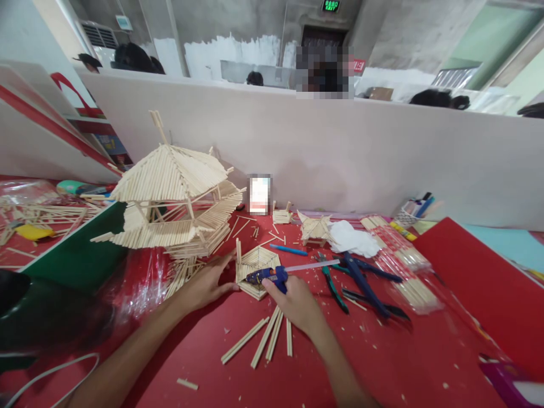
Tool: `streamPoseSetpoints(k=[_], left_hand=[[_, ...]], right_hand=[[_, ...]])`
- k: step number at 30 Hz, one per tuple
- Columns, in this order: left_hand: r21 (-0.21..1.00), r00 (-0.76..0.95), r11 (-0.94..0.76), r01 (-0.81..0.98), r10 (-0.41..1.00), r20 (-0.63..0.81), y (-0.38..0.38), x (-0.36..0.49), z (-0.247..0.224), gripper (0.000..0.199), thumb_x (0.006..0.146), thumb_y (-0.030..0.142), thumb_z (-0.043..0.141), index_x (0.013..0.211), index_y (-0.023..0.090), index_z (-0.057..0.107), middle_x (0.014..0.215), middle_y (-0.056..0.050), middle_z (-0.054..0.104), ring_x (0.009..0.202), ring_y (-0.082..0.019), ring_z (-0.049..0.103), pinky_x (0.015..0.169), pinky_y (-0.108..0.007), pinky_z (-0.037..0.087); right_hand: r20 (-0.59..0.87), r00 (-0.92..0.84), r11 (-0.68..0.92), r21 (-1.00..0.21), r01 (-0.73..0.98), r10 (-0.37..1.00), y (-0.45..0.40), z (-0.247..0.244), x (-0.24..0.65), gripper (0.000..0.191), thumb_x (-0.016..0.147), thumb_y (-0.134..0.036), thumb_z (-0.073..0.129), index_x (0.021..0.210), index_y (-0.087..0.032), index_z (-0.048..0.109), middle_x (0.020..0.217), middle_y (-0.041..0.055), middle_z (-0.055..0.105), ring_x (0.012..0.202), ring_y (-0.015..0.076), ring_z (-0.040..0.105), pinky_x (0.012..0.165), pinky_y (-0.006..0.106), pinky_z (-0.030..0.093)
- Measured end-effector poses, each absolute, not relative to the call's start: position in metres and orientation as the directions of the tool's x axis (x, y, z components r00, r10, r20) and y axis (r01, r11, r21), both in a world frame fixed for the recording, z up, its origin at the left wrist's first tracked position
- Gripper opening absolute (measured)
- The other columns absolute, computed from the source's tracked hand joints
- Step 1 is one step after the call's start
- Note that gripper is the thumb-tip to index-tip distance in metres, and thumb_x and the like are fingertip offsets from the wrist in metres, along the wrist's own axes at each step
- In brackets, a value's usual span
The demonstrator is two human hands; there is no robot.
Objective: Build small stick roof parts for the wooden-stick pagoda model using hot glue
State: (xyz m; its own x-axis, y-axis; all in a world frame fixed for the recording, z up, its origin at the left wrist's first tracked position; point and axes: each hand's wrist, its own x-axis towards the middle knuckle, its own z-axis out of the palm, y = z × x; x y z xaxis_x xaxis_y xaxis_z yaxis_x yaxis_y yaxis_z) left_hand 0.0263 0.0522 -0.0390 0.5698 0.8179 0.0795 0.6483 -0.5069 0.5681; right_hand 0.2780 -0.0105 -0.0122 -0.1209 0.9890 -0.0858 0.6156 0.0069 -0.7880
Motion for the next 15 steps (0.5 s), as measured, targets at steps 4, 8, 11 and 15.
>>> streamPoseSetpoints(k=[4,8,11,15], left_hand=[[0.547,0.567,-0.509,0.664,0.82,0.075,0.053,0.025,-0.039,0.078,0.085,0.044,0.067,0.15,0.021,0.032,0.141,-0.016,0.055,0.126,-0.032,0.054,0.105,-0.046,0.044],[0.568,0.588,-0.515,0.642,0.806,0.066,0.051,0.024,-0.036,0.072,0.088,0.038,0.062,0.151,0.02,0.03,0.144,-0.016,0.053,0.13,-0.03,0.051,0.108,-0.045,0.041],[0.587,0.596,-0.515,0.624,0.8,0.068,0.053,0.021,-0.03,0.061,0.09,0.033,0.057,0.147,0.021,0.036,0.14,-0.014,0.056,0.128,-0.028,0.053,0.107,-0.043,0.042],[0.542,0.621,-0.548,0.637,0.781,0.06,0.055,0.016,-0.011,0.029,0.09,0.025,0.051,0.116,0.019,0.062,0.116,-0.011,0.068,0.107,-0.026,0.063,0.093,-0.037,0.047]], right_hand=[[-0.161,-0.109,-0.084,-0.856,0.51,0.981,-0.011,-0.015,0.278,0.049,0.089,-0.06,0.047,0.068,-0.017,0.061,0.053,-0.0008,0.053,0.054,0.0154,0.052,0.053,0.025,0.036],[-0.297,-0.093,-0.273,-0.939,0.211,0.95,-0.013,-0.018,0.288,0.051,0.083,-0.065,0.052,0.08,-0.015,0.063,0.053,-0.0042,0.047,0.041,0.0101,0.041,0.044,0.024,0.03],[-0.289,-0.25,-0.301,-0.954,-0.01,0.924,-0.016,-0.017,0.303,0.044,0.069,-0.052,0.07,0.093,-0.016,0.061,0.071,0.0011,0.059,0.054,0.012,0.05,0.052,0.025,0.039],[-0.243,-0.139,-0.236,-0.97,0.063,0.96,-0.019,-0.011,0.32,0.04,0.061,-0.035,0.073,0.094,-0.017,0.059,0.08,0.0033,0.063,0.067,0.0156,0.056,0.061,0.027,0.044]])
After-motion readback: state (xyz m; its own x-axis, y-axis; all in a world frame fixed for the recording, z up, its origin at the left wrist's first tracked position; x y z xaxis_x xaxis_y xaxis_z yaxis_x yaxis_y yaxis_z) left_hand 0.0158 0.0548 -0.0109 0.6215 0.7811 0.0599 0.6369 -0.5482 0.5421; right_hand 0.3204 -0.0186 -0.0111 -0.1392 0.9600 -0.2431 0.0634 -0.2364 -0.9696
